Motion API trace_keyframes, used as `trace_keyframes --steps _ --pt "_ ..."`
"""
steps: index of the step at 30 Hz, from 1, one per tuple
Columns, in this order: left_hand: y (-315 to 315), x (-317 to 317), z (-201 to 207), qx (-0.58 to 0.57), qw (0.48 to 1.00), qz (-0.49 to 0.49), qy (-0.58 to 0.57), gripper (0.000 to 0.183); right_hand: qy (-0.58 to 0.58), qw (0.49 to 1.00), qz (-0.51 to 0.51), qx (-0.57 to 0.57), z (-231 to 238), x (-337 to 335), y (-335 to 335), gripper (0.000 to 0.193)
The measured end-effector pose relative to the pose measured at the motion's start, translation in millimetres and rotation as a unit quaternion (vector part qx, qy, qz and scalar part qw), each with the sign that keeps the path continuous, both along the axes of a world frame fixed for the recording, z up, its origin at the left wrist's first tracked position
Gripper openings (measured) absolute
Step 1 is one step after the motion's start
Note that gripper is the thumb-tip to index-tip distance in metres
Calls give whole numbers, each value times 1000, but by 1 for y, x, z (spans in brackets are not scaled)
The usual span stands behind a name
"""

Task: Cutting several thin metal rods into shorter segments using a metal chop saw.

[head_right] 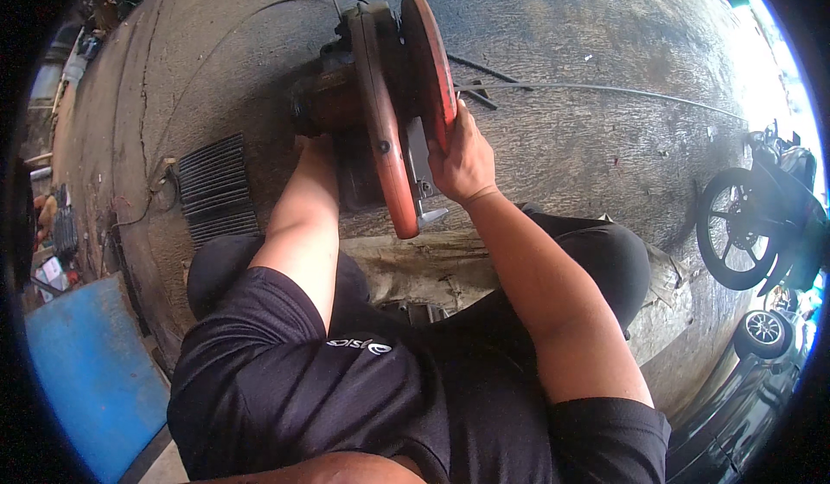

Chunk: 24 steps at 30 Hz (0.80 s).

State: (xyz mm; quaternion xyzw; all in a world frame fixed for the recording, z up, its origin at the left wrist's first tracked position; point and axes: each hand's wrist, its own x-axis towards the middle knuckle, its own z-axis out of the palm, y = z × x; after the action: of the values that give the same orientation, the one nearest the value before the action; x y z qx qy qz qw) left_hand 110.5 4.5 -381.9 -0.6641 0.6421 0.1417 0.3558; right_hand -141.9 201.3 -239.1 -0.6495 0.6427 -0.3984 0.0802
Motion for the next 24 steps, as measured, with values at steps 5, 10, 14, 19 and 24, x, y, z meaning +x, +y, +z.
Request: trace_keyframes --steps 5,10,14,19,24 --pt "11 17 -12 -82 979 162 94 38 1 1000 -2 -23 0 2 -2 73" --pt "19 21 -25 -202 854 402 261 37 -4 999 -3 -35 0 4 -1 72" --pt "23 12 -30 -285 667 552 411 37 5 999 -16 -30 0 6 0 69" --pt "29 6 -28 -330 562 599 465 37 1 1000 -28 -12 -2 7 -1 69" --pt "30 3 -27 -351 521 612 480 36 -1 999 -33 8 -5 5 1 71"
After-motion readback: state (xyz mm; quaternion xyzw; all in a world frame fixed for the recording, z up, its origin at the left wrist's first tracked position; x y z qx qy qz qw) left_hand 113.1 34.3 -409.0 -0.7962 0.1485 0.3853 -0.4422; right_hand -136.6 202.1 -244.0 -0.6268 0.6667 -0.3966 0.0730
